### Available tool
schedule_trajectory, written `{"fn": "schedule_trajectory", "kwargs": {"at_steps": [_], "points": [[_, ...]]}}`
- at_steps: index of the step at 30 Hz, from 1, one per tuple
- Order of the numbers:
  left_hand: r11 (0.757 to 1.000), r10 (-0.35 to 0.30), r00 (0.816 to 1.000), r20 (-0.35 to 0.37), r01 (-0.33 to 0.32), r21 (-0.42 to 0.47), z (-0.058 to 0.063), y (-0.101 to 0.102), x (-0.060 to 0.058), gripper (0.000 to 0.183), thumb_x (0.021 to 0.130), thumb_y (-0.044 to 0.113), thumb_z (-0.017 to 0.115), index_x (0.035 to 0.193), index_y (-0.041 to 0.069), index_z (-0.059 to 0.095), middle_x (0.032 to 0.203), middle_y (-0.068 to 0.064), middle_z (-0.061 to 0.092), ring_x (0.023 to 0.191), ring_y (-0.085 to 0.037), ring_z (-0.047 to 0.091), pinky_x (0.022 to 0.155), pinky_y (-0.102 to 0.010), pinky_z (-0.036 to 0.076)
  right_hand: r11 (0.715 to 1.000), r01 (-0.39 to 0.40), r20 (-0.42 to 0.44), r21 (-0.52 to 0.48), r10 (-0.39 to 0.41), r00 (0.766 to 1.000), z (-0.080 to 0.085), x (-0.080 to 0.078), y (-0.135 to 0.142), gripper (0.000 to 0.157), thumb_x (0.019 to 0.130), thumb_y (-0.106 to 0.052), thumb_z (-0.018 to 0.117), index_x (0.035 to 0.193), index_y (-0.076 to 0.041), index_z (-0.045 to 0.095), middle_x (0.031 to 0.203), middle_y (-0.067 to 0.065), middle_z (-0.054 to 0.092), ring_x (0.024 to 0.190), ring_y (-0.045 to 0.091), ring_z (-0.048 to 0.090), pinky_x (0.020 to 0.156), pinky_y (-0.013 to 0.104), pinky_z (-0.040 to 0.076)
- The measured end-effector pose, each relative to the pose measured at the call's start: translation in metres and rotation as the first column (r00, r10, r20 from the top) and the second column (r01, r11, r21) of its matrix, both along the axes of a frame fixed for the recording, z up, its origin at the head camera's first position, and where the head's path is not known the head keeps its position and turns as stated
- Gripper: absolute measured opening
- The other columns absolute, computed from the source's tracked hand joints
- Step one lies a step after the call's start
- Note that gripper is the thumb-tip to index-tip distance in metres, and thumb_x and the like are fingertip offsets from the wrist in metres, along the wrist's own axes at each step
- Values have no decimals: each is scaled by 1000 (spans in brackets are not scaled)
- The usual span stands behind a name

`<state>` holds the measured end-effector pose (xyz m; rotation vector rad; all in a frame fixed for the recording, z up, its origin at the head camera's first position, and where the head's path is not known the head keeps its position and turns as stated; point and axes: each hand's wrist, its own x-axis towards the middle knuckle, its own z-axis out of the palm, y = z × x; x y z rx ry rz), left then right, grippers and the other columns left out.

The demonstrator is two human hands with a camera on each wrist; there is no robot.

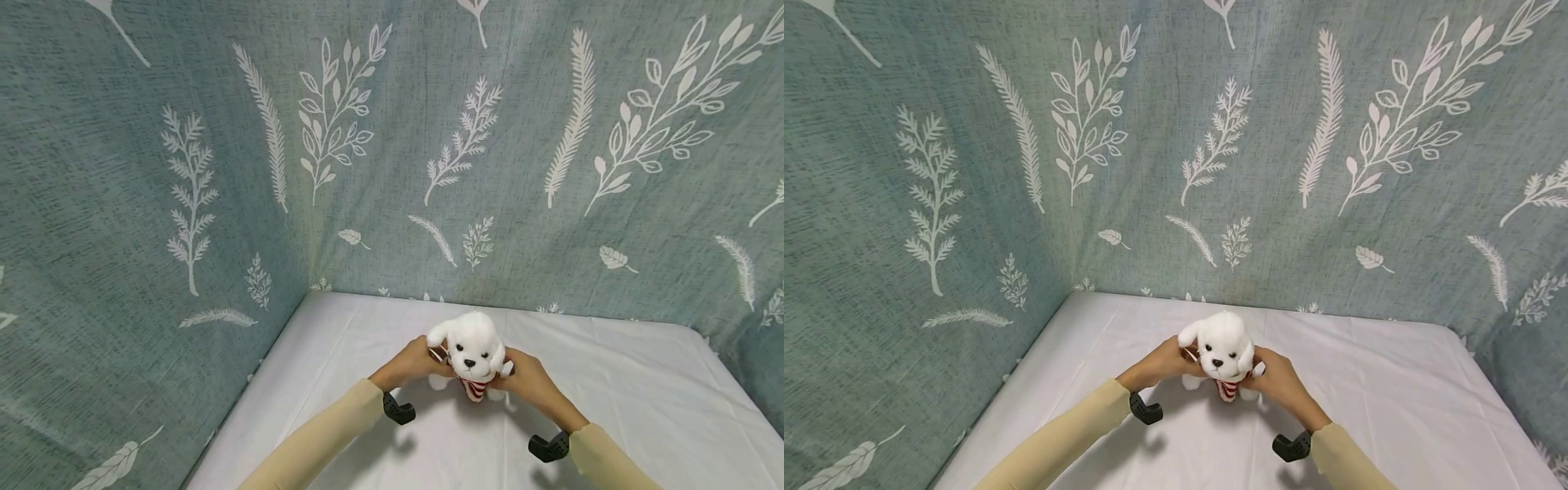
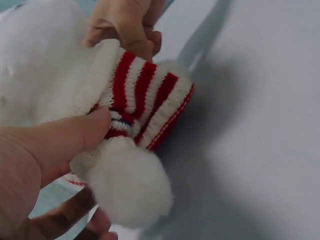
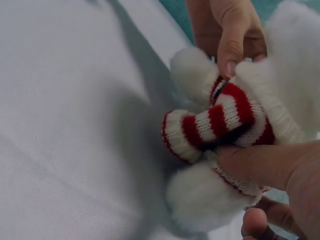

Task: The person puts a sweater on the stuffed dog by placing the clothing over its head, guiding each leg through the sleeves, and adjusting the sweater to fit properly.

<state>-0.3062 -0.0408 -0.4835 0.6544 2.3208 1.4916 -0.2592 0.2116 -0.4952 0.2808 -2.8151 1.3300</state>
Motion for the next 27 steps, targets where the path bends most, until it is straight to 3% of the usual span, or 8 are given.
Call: {"fn": "schedule_trajectory", "kwargs": {"at_steps": [6,11,14,16,20,22,24,27], "points": [[999,29,998,-48,-30,-13,-5,3,4,34,70,21,86,96,18,65,89,-5,64,81,-19,60,66,-29,49,1000,-14,-17,18,14,1000,-1,2,0,55,68,-27,86,116,-16,63,94,-2,63,77,15,57,67,35,46],[998,-39,998,-56,37,-41,1,-3,0,34,71,21,85,100,19,66,94,-5,66,86,-22,62,70,-31,51,999,-35,3,2,35,999,0,1,0,52,68,-25,86,114,-19,62,89,0,58,72,18,52,61,34,43],[996,-58,998,-22,56,-71,12,-14,-8,31,78,13,79,106,16,64,101,-5,64,91,-21,60,76,-34,50,998,-56,57,-17,57,997,2,1,0,50,70,-30,85,112,-21,61,92,0,58,73,19,53,61,34,43],[996,-33,999,-5,32,-80,23,-22,-14,25,86,7,67,109,15,62,105,-4,62,93,-22,58,78,-38,48,997,-69,96,-23,71,993,4,1,2,49,70,-34,84,111,-21,61,94,1,59,74,20,54,61,35,43],[998,46,997,-65,-49,-39,54,-28,-20,22,99,7,41,111,14,58,107,-6,58,93,-22,56,81,-43,46,995,-96,156,-22,98,983,6,1,9,49,73,-34,83,113,-21,59,98,3,59,76,21,54,62,35,43],[995,80,983,-162,-89,-45,72,-23,-17,23,102,16,36,108,17,58,106,-3,59,93,-18,57,80,-40,47,995,-102,177,-24,105,979,7,1,12,49,73,-31,83,114,-20,58,98,4,58,76,21,54,62,36,43],[990,77,957,-281,-107,-94,89,-15,-10,24,103,29,37,106,19,58,105,0,59,91,-15,58,79,-36,48,994,-102,199,-26,105,974,7,2,14,49,74,-29,82,115,-19,58,99,5,58,77,21,54,61,36,43],[958,25,882,-471,-156,-241,106,2,5,37,100,50,36,107,22,59,103,4,58,89,-11,57,73,-32,48,995,-95,220,-31,99,970,7,3,14,48,75,-28,82,115,-17,57,99,5,57,76,21,55,61,36,45]]}}
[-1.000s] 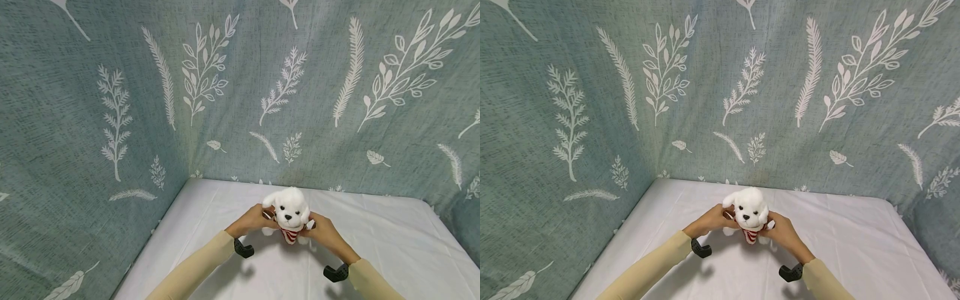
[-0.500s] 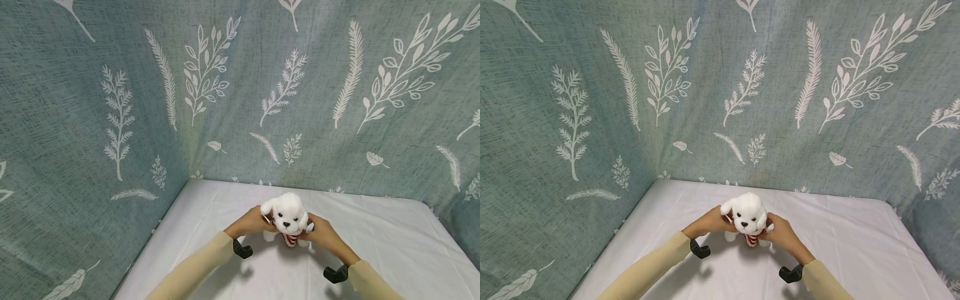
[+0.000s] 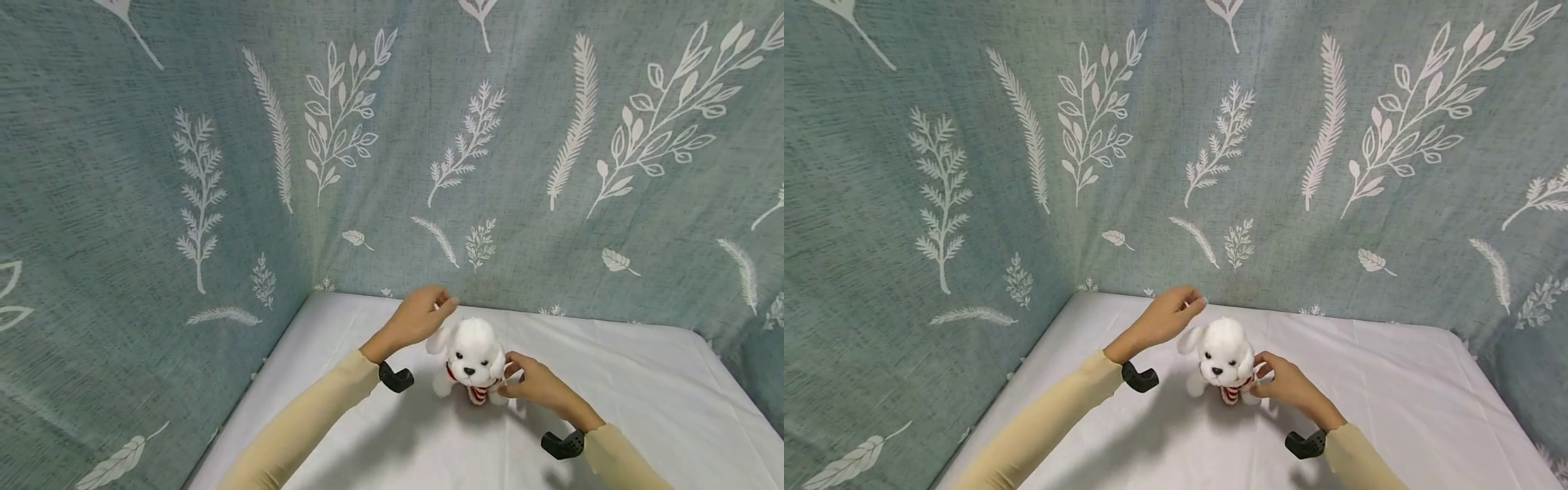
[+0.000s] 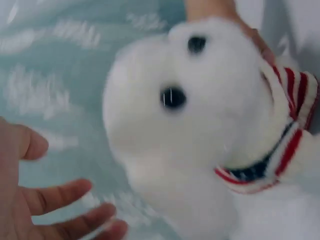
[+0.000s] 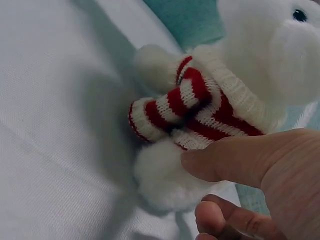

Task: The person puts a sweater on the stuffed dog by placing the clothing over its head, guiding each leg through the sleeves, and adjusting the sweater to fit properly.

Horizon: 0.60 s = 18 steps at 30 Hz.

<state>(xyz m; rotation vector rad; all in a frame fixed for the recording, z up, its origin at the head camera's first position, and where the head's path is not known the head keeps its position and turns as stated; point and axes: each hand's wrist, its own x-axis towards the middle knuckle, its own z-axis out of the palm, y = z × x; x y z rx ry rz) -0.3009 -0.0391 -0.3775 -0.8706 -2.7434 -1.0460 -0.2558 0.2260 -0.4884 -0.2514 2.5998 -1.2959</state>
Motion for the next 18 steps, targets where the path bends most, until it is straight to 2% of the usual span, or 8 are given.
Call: {"fn": "schedule_trajectory", "kwargs": {"at_steps": [2,4,7,9,11,13,16,18], "points": [[993,1,994,-108,-14,-119,5,13,10,51,95,63,33,110,22,58,103,4,57,85,-11,55,68,-30,46,1000,2,11,-3,-2,1000,0,0,0,48,75,-27,81,116,-17,57,99,6,57,77,21,55,61,37,46],[974,2,986,-167,-40,-221,5,25,20,61,91,71,30,116,23,57,105,2,55,85,-12,54,64,-31,46,1000,-5,18,-12,5,1000,0,1,1,49,76,-28,81,117,-16,56,101,7,58,78,21,56,61,37,47],[926,3,976,-218,-85,-367,1,41,31,74,84,81,25,125,26,53,111,-2,54,91,-17,54,62,-33,47,1000,-11,34,-28,12,999,-1,1,3,53,77,-30,80,121,-14,54,102,7,57,80,22,55,62,39,48],[889,8,970,-244,-119,-442,-4,49,36,80,80,85,25,130,28,50,115,-6,54,99,-22,53,60,-35,49,999,-10,39,-36,12,999,-1,2,3,61,78,-31,79,129,-12,51,104,8,57,81,22,55,63,38,48],[859,21,961,-277,-158,-486,-8,56,38,85,77,87,25,133,28,48,119,-9,53,104,-27,52,59,-36,49,999,-12,42,-44,14,999,-1,3,4,71,78,-31,79,137,-9,45,105,8,56,83,22,54,65,38,48],[845,40,949,-312,-198,-496,-13,60,38,87,75,89,29,133,28,48,119,-10,53,104,-29,52,57,-36,49,998,-14,43,-56,16,999,-1,3,5,78,78,-31,79,142,-7,40,106,8,55,83,22,53,66,38,48],[827,58,935,-349,-241,-508,-19,65,37,86,73,87,37,132,26,48,120,-11,53,104,-30,52,57,-36,49,998,-22,39,-62,25,999,-3,3,7,70,79,-31,78,137,-10,46,105,9,54,83,23,53,66,38,47],[819,61,937,-344,-244,-520,-23,67,37,82,74,84,44,133,26,47,120,-12,53,103,-30,52,58,-37,50,997,-25,37,-67,27,999,-4,3,7,59,79,-31,78,128,-13,52,104,9,54,83,23,53,66,38,47]]}}
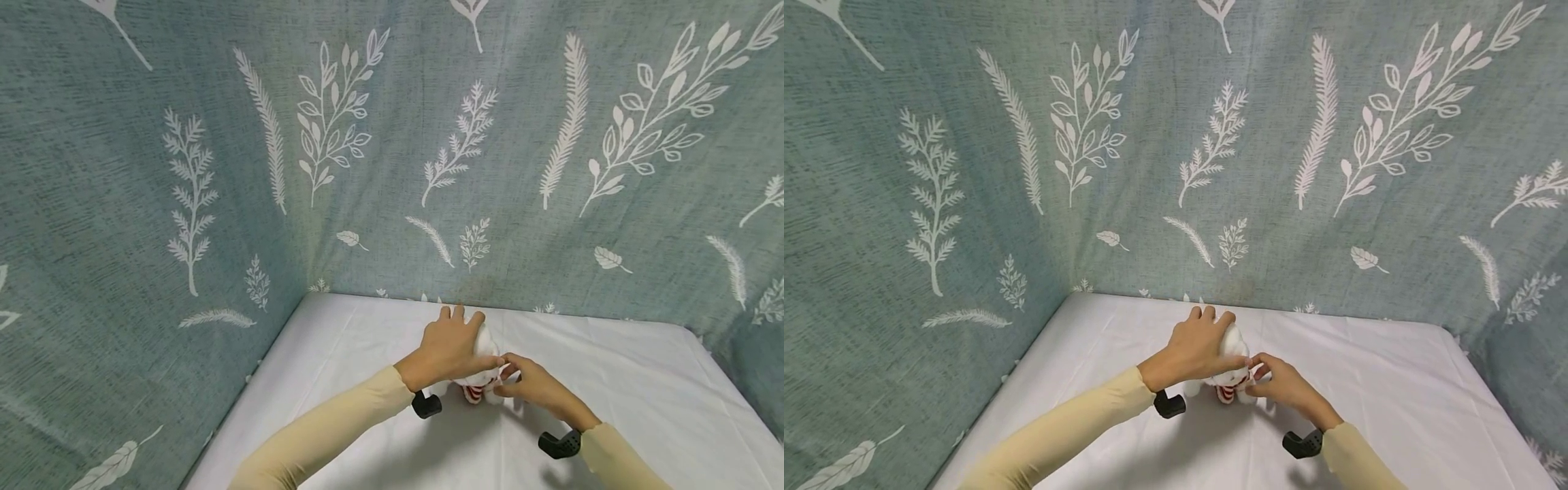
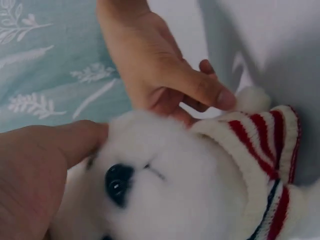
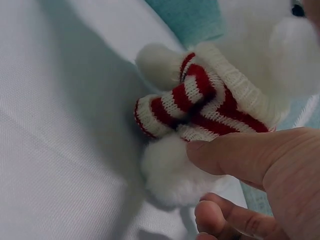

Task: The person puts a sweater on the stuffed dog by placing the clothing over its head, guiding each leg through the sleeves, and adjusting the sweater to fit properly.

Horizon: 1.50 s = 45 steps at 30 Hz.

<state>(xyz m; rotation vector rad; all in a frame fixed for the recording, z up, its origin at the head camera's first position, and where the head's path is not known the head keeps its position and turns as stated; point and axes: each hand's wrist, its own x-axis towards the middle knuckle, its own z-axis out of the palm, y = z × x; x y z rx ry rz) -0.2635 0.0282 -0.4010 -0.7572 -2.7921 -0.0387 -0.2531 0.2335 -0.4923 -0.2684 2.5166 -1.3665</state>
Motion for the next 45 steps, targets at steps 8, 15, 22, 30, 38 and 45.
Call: {"fn": "schedule_trajectory", "kwargs": {"at_steps": [8,15,22,30,38,45], "points": [[1000,-9,999,36,9,2,-2,-1,2,73,73,72,59,128,25,49,112,-8,54,93,-28,53,55,-36,47,1000,-18,-13,-4,18,1000,-2,0,-2,46,80,-32,77,117,-14,55,102,8,56,82,22,55,65,38,47],[994,-105,993,61,103,44,5,-7,-2,60,71,58,69,119,25,53,102,-4,54,85,-23,49,51,-30,42,1000,-6,-16,9,6,1000,1,2,-1,41,82,-29,76,116,-14,57,99,8,57,78,22,55,65,38,47],[970,-228,971,73,220,101,8,-11,-5,50,70,49,73,112,29,58,102,-1,54,88,-20,47,56,-28,42,999,5,-63,52,-2,998,4,2,-3,37,83,-23,75,115,-15,58,98,7,57,73,21,53,61,36,45],[917,-391,911,130,375,133,16,-19,-15,43,68,36,77,108,27,63,107,2,54,95,-17,43,63,-24,42,999,8,-72,49,-4,997,7,2,0,37,84,-25,74,116,-15,58,97,6,57,74,21,53,62,36,46],[800,-600,769,218,579,158,27,-31,-28,44,64,21,79,104,28,64,113,8,52,104,-14,36,75,-23,41,999,20,-51,26,-19,999,12,-1,1,33,85,-24,73,113,-14,58,97,6,57,74,24,54,65,40,47],[740,-662,680,316,659,132,27,-42,-37,49,63,12,74,107,27,63,119,11,46,113,-13,30,84,-24,39,998,63,-19,-2,-64,998,11,-3,-1,23,92,-29,64,110,-15,61,95,9,59,69,24,54,55,35,44]]}}
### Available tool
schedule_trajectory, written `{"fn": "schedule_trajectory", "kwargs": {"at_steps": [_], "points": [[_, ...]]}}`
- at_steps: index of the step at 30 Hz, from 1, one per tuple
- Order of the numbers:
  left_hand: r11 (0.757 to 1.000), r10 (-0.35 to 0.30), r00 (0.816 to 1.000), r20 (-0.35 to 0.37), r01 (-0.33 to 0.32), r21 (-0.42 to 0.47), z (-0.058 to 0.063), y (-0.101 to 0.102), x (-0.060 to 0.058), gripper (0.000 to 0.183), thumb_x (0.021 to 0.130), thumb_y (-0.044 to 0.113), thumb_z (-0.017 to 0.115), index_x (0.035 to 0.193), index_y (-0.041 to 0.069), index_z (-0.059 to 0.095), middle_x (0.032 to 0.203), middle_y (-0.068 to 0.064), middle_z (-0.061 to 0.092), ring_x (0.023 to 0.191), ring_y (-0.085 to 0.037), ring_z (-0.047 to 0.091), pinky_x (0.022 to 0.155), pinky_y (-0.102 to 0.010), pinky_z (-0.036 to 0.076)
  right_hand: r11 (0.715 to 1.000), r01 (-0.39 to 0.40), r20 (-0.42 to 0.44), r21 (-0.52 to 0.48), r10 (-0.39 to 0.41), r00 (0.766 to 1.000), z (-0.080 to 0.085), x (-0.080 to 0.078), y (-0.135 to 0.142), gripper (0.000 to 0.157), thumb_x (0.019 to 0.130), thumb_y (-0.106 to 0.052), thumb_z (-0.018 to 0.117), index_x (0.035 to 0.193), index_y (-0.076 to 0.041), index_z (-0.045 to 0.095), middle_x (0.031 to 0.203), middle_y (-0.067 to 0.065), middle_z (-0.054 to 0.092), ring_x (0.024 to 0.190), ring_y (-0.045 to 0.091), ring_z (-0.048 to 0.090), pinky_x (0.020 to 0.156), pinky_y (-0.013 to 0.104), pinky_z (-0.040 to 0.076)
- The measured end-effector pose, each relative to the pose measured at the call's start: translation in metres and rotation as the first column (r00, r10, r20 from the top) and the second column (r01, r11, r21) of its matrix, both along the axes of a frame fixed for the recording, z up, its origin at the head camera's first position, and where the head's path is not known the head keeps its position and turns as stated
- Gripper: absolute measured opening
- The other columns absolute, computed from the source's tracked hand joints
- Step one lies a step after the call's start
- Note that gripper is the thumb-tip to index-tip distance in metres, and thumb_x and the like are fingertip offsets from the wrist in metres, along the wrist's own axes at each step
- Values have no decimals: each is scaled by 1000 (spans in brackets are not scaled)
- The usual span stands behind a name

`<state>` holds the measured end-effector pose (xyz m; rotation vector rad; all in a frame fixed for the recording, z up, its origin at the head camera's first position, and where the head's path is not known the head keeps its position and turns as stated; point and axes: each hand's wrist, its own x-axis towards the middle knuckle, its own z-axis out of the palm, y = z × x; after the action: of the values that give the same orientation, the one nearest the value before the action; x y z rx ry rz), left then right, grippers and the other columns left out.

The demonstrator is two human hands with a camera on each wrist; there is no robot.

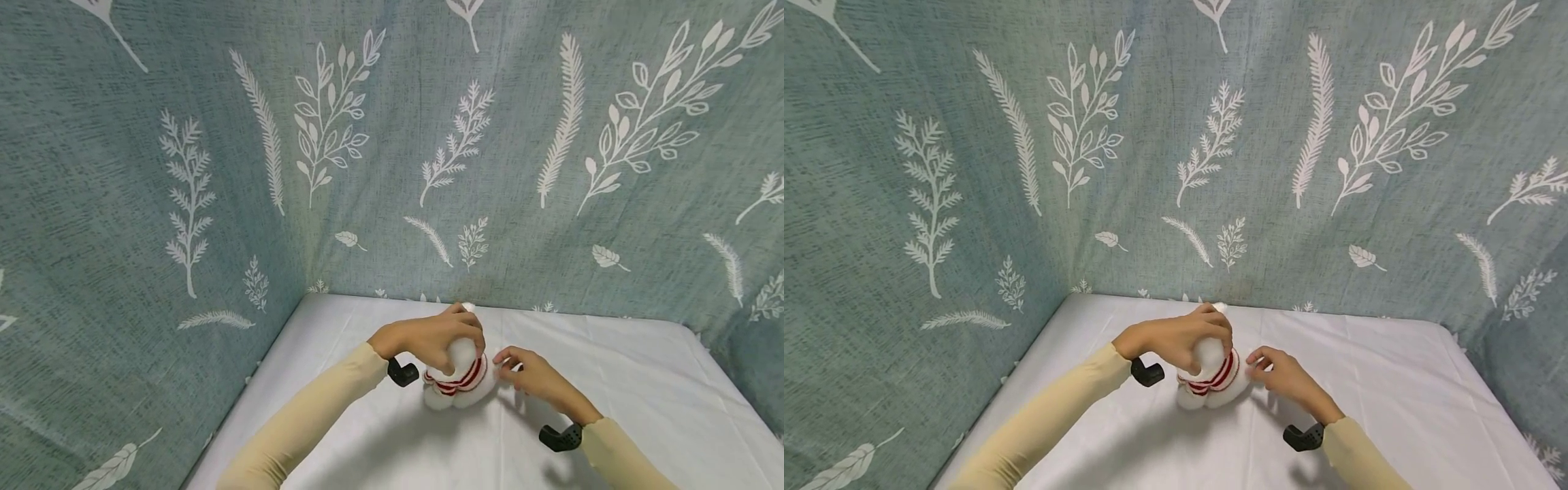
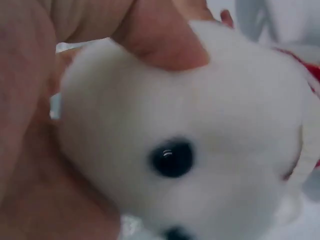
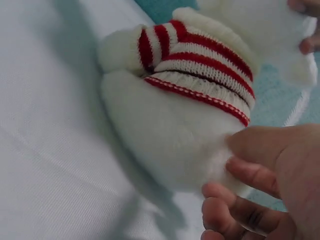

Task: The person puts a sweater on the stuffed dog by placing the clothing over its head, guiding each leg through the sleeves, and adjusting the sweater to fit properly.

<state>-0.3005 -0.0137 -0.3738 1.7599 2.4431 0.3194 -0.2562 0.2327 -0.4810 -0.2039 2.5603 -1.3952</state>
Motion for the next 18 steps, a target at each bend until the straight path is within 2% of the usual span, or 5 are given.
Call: {"fn": "schedule_trajectory", "kwargs": {"at_steps": [2,5,10,14,18], "points": [[999,28,999,-29,-29,-30,-2,-3,-1,51,65,15,74,113,30,61,127,7,43,118,-16,28,88,-28,38,1000,20,11,-8,-19,1000,1,-1,-2,24,95,-34,59,109,-15,62,94,11,59,67,24,54,53,35,44],[992,119,992,-50,-121,-47,-6,-7,-3,53,74,25,73,123,31,54,136,0,36,127,-20,23,92,-36,38,1000,25,20,-11,-25,999,2,-3,-5,28,97,-39,54,106,-14,62,93,13,59,63,23,52,53,34,43],[957,289,957,-24,-288,5,-14,-10,-5,66,77,40,73,135,26,43,135,-5,36,129,-25,25,97,-44,36,1000,21,0,-9,-21,1000,2,-7,-12,28,97,-40,53,95,-13,61,86,13,59,62,25,53,51,32,43],[928,373,928,9,-373,0,-17,-13,-5,77,72,42,80,136,24,40,131,-7,39,118,-24,36,88,-36,43,1000,29,-27,-12,-29,999,4,-11,-19,31,96,-42,54,91,-13,62,81,14,59,61,24,52,51,31,43],[911,410,912,25,-409,-56,-16,-14,-3,91,64,39,87,138,26,36,125,-9,42,106,-26,43,75,-29,47,998,54,-37,-18,-54,998,5,-15,-26,34,94,-44,57,88,-12,63,77,12,59,58,19,50,51,31,42]]}}
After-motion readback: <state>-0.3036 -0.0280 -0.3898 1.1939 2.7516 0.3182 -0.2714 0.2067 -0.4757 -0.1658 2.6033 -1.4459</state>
